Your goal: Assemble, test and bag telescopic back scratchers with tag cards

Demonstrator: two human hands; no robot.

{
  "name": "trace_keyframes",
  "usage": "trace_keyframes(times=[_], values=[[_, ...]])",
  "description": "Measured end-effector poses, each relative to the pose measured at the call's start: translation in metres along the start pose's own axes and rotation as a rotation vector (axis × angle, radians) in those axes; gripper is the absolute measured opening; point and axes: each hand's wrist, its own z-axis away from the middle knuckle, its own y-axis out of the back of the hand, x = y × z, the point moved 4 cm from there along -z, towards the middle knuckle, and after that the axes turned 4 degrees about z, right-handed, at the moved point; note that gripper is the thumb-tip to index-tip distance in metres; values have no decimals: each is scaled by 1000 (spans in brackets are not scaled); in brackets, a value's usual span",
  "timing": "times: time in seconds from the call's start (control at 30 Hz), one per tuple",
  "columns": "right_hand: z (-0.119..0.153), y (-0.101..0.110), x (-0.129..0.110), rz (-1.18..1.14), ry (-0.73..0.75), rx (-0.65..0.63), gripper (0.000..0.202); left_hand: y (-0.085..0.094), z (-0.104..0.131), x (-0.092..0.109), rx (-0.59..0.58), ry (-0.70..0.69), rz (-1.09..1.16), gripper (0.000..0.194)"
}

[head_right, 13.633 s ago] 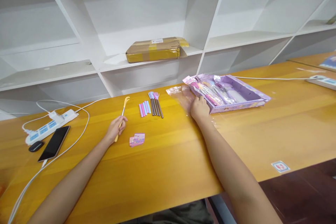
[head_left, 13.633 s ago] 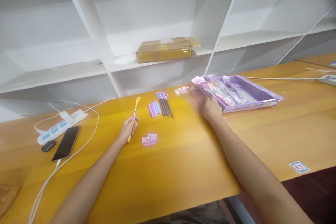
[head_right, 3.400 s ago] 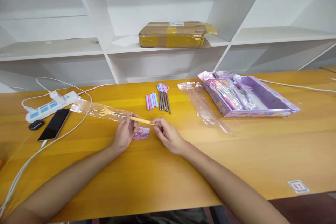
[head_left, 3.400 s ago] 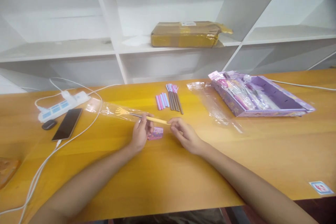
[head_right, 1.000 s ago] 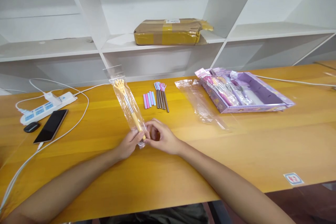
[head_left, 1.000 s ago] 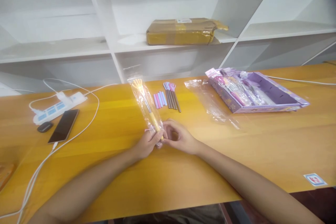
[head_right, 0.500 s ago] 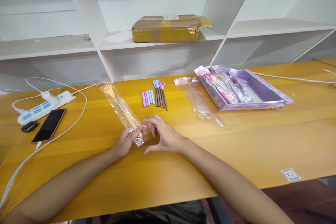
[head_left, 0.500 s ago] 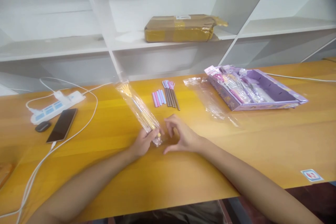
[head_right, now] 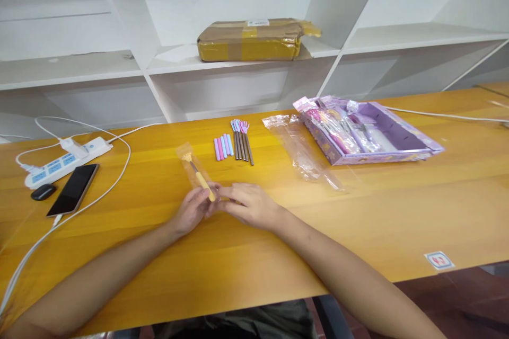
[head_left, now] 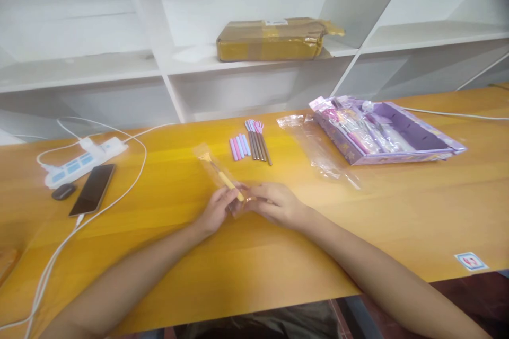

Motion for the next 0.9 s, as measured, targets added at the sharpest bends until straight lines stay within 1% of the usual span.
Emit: trace_keyframes(times=[0.07, 0.2, 0.23, 0.3, 0.37, 0.5, 0.63, 0.73, 0.8, 0.9], values=[[0, 0, -1, 35, 99, 17, 26, -2, -1, 2, 20, 14, 43, 48], [1, -2, -7, 98, 329, 117, 26, -3, 0, 6, 64, 59, 155, 49], [0, -3, -8, 114, 362, 142, 26, -4, -1, 6, 56, 68, 169, 49], [-1, -4, -11, 124, 377, 188, 22, -4, -2, 6, 22, 69, 182, 48], [-3, -3, -12, 69, 343, 196, 15, -5, -3, 5, -13, 60, 187, 48], [-7, -3, -14, -152, 221, 89, 6, -6, -3, 3, -61, 56, 187, 50], [-8, -1, -16, -329, 116, 24, 6, -7, -2, 3, -110, 46, 156, 51], [-7, 1, -16, -401, 34, 16, 13, -5, -2, 1, -128, 42, 135, 52], [-8, 4, -17, -429, -8, 11, 17, -6, -1, 1, -172, 25, 92, 59], [-8, 7, -18, -467, -51, 24, 19, -10, 2, 3, -261, -23, 0, 78]])
